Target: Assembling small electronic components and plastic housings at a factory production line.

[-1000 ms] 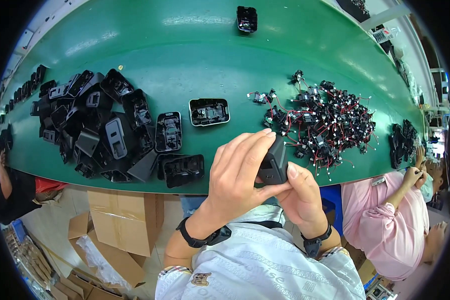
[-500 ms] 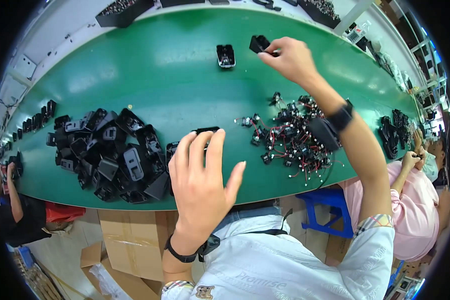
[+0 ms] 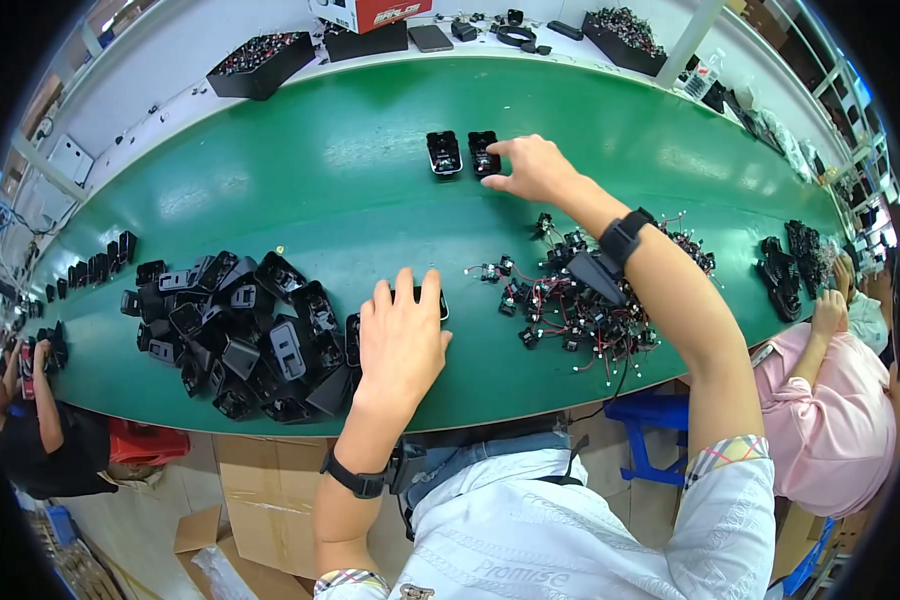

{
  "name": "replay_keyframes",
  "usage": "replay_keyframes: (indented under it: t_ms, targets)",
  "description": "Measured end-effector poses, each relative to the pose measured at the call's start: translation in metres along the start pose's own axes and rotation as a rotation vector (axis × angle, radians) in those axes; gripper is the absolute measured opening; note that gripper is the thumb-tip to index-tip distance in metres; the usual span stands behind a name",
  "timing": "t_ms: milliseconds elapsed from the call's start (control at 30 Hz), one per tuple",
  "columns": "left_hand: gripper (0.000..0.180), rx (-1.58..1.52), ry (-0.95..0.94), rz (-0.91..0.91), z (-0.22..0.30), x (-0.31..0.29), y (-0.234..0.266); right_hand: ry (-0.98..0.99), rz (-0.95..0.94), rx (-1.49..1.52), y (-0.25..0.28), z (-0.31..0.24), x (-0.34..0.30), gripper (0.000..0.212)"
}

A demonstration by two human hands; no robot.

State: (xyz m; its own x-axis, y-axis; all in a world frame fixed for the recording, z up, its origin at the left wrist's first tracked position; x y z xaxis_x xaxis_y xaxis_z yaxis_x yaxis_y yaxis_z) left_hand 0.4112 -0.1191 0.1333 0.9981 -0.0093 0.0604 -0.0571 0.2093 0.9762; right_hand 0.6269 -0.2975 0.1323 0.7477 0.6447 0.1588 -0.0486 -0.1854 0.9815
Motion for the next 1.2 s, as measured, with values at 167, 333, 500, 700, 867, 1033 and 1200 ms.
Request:
replay_keyframes:
  t_ms: [167, 333, 500, 700, 867, 1033, 1200]
  targets:
    - [0.061, 0.091, 0.035, -0.093, -0.008, 0.003, -0.012, 0.077, 0.054, 0.136, 0.058, -0.002, -0.038, 0.041]
    - [0.058, -0.408, -0.125, 0.083, 0.015, -0.028, 0.038, 0.029, -0.371, 0.1, 0.035, -0.011, -0.074, 0.036]
    - [0.056, -0.739, -0.25, -0.064, 0.048, -0.066, 0.019, 0.181, -0.183, 0.234, 0.012, -0.012, -0.056, 0.03]
    - [0.064, -1.148, -0.104, -0.195, 0.041, -0.087, -0.036, 0.086, -0.007, 0.314, 0.048, -0.018, -0.068, 0.02]
    - [0.062, -1.379, -0.163, -0.245, 0.028, -0.091, -0.047, -0.009, 0.032, 0.712, 0.054, -0.042, -0.065, 0.015]
    - [0.059, -1.815, -0.196, -0.353, 0.031, -0.082, -0.041, -0.142, -0.05, 1.05, 0.046, -0.059, -0.09, 0.028]
    - [0.064, -1.98, -0.127, -0.496, 0.032, -0.07, -0.042, -0.201, 0.024, 1.355, 0.061, -0.122, -0.156, 0.026]
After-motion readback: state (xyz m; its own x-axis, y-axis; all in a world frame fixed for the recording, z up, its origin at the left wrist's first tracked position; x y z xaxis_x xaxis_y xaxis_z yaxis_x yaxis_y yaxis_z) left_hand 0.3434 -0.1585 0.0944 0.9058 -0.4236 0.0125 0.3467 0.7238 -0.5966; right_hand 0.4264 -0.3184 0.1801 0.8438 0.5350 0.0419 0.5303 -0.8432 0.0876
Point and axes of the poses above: each hand's wrist, its own x-axis towards the middle knuckle, its own y-axis out of the back of the hand, z = x × y, the point moved 6 cm from there along x, towards the middle knuckle, and after that the axes turned 12 degrees about y, right-handed, at the moved point
